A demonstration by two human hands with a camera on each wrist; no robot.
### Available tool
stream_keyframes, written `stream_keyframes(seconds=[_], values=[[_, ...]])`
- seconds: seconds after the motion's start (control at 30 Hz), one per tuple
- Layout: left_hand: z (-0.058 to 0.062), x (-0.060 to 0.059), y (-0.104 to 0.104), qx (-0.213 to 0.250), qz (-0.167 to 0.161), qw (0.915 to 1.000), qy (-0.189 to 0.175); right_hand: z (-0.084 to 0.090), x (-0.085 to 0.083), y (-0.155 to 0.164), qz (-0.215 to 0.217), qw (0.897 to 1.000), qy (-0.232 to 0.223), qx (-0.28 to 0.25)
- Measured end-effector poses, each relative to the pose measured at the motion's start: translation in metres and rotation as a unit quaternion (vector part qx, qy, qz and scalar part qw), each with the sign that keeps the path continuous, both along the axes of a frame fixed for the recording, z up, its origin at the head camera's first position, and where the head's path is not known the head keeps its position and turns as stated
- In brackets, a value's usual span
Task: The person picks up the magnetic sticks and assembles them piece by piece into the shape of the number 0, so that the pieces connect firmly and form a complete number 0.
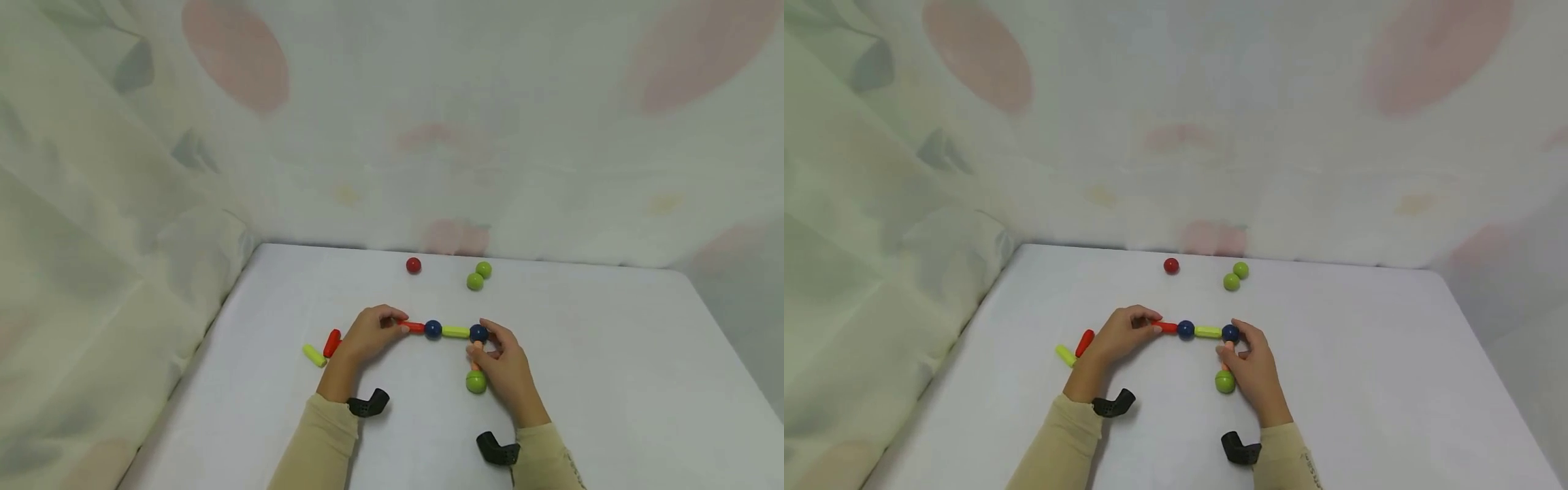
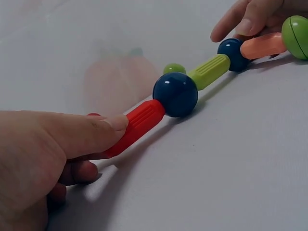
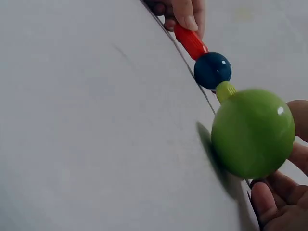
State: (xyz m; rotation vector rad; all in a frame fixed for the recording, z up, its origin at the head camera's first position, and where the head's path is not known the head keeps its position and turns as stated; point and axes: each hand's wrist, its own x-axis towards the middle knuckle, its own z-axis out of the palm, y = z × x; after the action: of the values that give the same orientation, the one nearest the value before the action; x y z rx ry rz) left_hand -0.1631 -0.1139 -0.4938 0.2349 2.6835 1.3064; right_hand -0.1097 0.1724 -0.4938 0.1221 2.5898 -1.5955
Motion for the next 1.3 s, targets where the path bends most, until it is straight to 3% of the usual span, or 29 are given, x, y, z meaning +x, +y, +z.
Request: stream_keyframes(seconds=[0.23, 0.5, 1.3], values=[[-0.0012, 0.0019, 0.0024, 0.0, -0.02, 0.9998, -0.009, -0.0043, 0.0022, -0.0033, -0.009, 1.0, 0.011, 0.007], [-0.0039, -0.0019, 0.0003, 0.0, -0.003, 1.0, 0.001, -0.0037, -0.0061, -0.0056, -0.009, 0.999, 0.041, 0.014], [-0.0033, -0.0006, 0.0007, 0.013, -0.001, 0.9999, 0.005, -0.0044, -0.0062, -0.0055, -0.01, 0.998, 0.05, 0.022]])
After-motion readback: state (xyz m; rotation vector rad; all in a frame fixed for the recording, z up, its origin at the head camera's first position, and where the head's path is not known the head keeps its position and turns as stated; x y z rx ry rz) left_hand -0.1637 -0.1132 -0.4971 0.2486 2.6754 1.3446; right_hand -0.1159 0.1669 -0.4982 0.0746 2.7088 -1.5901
